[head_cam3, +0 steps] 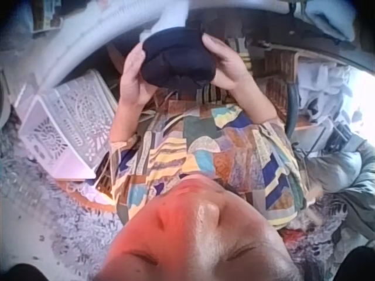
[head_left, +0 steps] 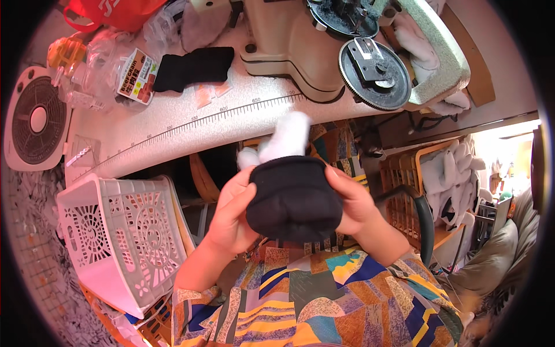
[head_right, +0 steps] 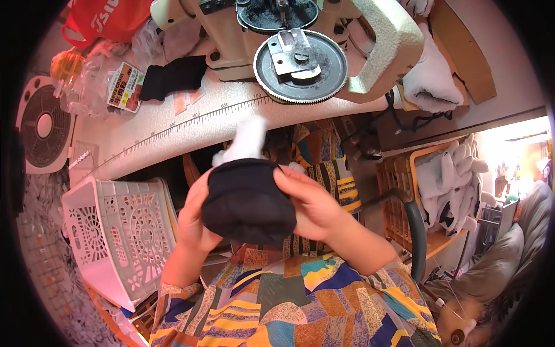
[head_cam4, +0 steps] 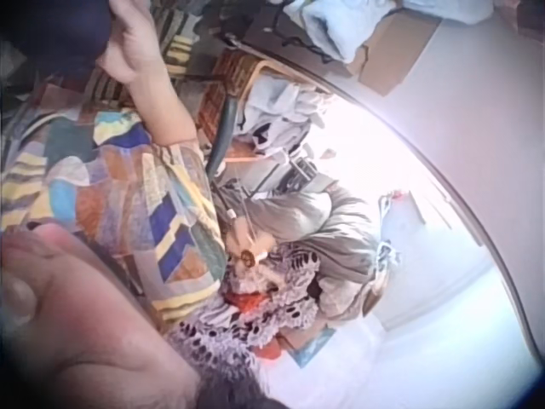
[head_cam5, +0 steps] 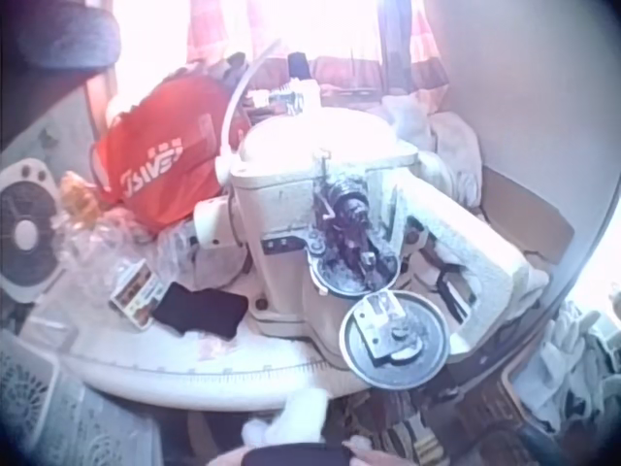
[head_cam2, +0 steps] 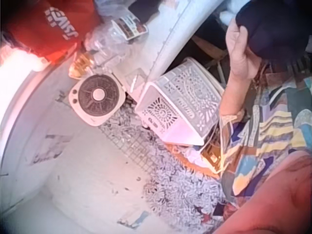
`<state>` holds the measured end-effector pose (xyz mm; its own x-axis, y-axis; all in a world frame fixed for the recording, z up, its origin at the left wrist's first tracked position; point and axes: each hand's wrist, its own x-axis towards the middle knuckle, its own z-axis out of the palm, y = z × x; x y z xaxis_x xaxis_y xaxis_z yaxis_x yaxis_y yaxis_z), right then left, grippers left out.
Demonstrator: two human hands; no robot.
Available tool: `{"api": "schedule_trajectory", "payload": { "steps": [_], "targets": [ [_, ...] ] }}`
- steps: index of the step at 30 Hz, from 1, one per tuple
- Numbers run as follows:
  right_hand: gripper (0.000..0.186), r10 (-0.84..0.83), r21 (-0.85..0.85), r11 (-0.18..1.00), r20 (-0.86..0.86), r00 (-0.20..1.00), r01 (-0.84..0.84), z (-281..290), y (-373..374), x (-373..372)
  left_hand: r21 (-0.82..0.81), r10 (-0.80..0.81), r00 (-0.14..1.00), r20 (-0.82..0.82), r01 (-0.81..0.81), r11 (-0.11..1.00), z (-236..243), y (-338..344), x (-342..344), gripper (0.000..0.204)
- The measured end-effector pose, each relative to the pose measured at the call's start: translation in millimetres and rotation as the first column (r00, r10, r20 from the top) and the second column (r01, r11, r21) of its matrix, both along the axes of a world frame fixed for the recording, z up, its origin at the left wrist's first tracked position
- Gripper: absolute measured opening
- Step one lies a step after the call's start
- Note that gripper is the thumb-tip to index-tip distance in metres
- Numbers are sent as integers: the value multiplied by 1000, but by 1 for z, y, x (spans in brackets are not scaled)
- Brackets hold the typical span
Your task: Sewing and assembling fabric pieces to create a plush toy using a sewing machine.
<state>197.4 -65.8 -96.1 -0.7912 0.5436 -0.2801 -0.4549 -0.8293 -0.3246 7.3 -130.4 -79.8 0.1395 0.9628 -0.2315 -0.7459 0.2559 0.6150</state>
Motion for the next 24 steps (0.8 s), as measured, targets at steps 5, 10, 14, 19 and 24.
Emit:
{"api": "schedule_trajectory", "payload": {
  "steps": [5,10,14,19,24],
  "targets": [
    [42,-458,902,399,352,817,-165,-5,8,17,410,370,320,-872,68,909,-4,-10,-9,27],
    [38,-937,992,-103,-73,343,-70,-13,-5,-3,598,821,-99,-562,637,486,16,-18,8,33],
    [43,-873,993,92,47,485,69,-11,-5,-5,617,604,132,-786,213,757,-1,-8,12,32],
    [36,-703,922,364,180,688,131,-3,-12,-5,374,243,451,-859,227,899,-14,1,26,33],
    [38,-105,580,813,231,967,-51,12,7,24,224,96,718,-689,85,971,-6,-8,23,17]
  ]
}}
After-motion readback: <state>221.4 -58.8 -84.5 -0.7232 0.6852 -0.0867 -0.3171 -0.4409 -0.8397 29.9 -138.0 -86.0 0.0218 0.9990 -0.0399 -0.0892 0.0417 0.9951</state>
